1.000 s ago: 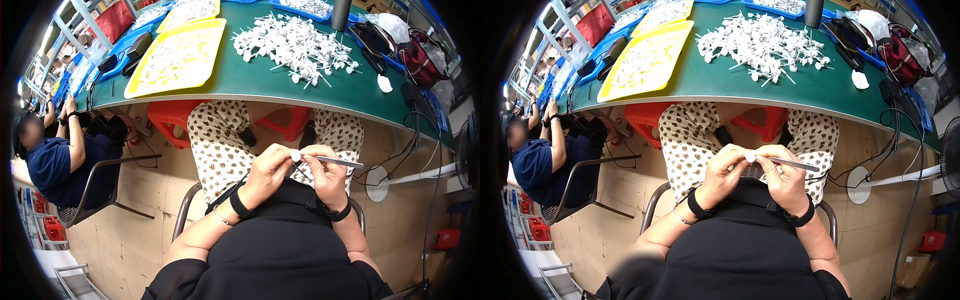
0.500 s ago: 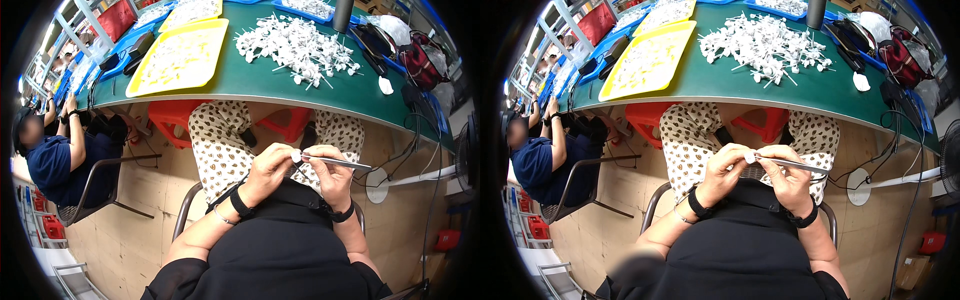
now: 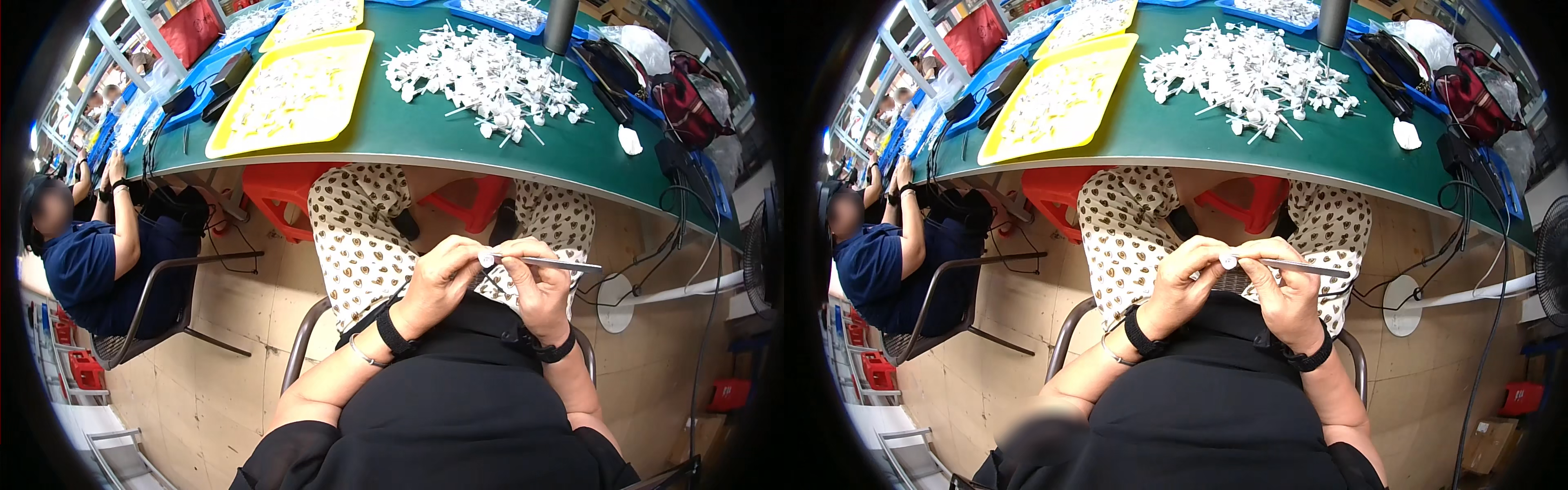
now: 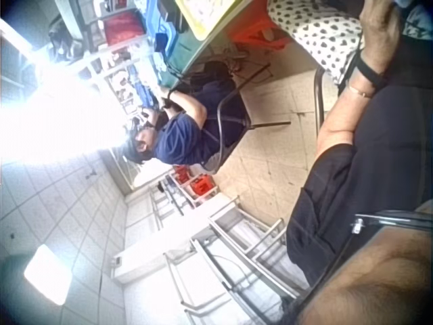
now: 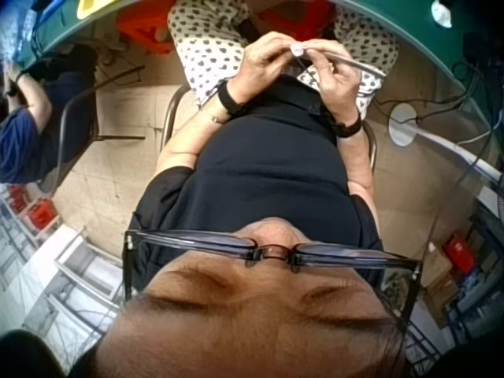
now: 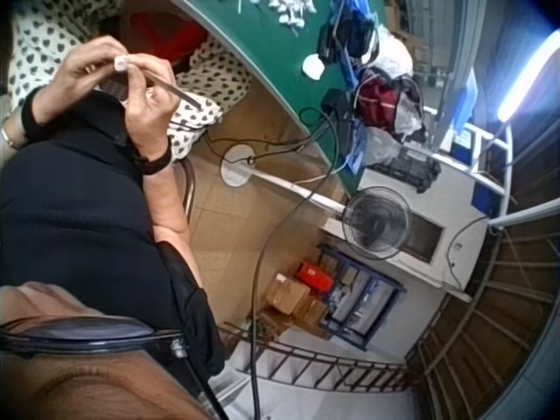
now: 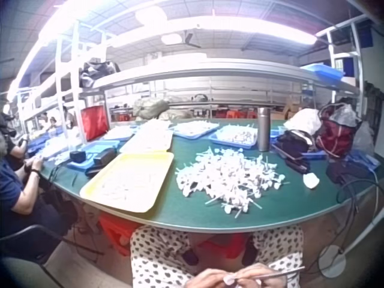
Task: The person sits at a green workbench and uses tweezers to pick up small white plastic components from a pile. They manipulate each component individually, appearing to attach or adjust a small part, and then place the finished unit back onto the table. The process is repetitive and involves handling items one at a time.
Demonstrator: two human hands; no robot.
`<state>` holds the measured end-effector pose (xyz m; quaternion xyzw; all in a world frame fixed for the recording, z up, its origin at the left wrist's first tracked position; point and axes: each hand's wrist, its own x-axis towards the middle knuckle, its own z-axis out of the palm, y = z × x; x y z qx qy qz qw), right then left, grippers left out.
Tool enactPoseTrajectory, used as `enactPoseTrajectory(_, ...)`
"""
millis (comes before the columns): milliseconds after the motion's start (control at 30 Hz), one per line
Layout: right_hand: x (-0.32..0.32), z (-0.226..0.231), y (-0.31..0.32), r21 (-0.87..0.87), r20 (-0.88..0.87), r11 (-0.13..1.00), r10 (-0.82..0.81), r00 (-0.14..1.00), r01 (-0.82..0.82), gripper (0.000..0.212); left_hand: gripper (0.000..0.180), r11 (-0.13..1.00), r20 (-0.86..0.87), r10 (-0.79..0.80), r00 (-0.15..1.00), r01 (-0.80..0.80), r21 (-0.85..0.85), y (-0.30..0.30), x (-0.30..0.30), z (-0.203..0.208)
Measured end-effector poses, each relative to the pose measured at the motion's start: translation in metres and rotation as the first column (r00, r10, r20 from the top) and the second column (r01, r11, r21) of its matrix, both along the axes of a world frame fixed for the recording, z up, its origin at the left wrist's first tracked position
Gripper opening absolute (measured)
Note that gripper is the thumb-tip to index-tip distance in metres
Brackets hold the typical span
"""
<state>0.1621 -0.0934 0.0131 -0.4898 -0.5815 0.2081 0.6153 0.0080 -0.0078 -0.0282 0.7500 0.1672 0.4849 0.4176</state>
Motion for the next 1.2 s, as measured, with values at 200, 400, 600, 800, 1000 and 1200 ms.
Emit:
enactPoseTrajectory(200, -0.002, 0.003, 0.0, 0.005, -0.06, 1.0, 0.02, 0.998, -0.02, 0.008, 0.023, 1.0, 0.02, -0.02, 1.0, 0.02, -0.002, 0.002, 0.001, -0.005)
enactPoseTrajectory(400, 0.002, 0.009, 0.001, 0.041, 0.189, 0.999, -0.028, 0.982, 0.021, 0.009, 0.02, 1.0, -0.024, 0.0, 1.0, 0.0, -0.003, 0.0, 0.001, -0.001)
enactPoseTrajectory(600, 0.002, 0.011, 0.001, 0.039, 0.238, 0.998, -0.053, 0.97, 0.045, 0.009, 0.024, 1.0, -0.036, -0.002, 0.999, 0.003, 0.019, 0.0, 0.0, -0.002)
enactPoseTrajectory(800, 0.004, 0.017, 0.001, 0.031, 0.307, 0.999, -0.024, 0.951, 0.015, 0.01, 0.024, 1.0, -0.045, -0.006, 0.999, 0.007, 0.023, 0.0, 0.0, -0.003)
enactPoseTrajectory(1000, 0.004, 0.018, 0.004, 0.096, 0.418, 0.995, -0.036, 0.908, -0.005, 0.012, 0.024, 1.0, -0.057, -0.008, 0.998, 0.009, 0.023, -0.001, 0.0, -0.006)
enactPoseTrajectory(1200, 0.006, 0.022, 0.003, 0.097, 0.499, 0.995, -0.014, 0.867, -0.039, 0.017, 0.021, 0.999, -0.08, 0.004, 0.997, -0.001, 0.037, 0.0, -0.002, -0.002)
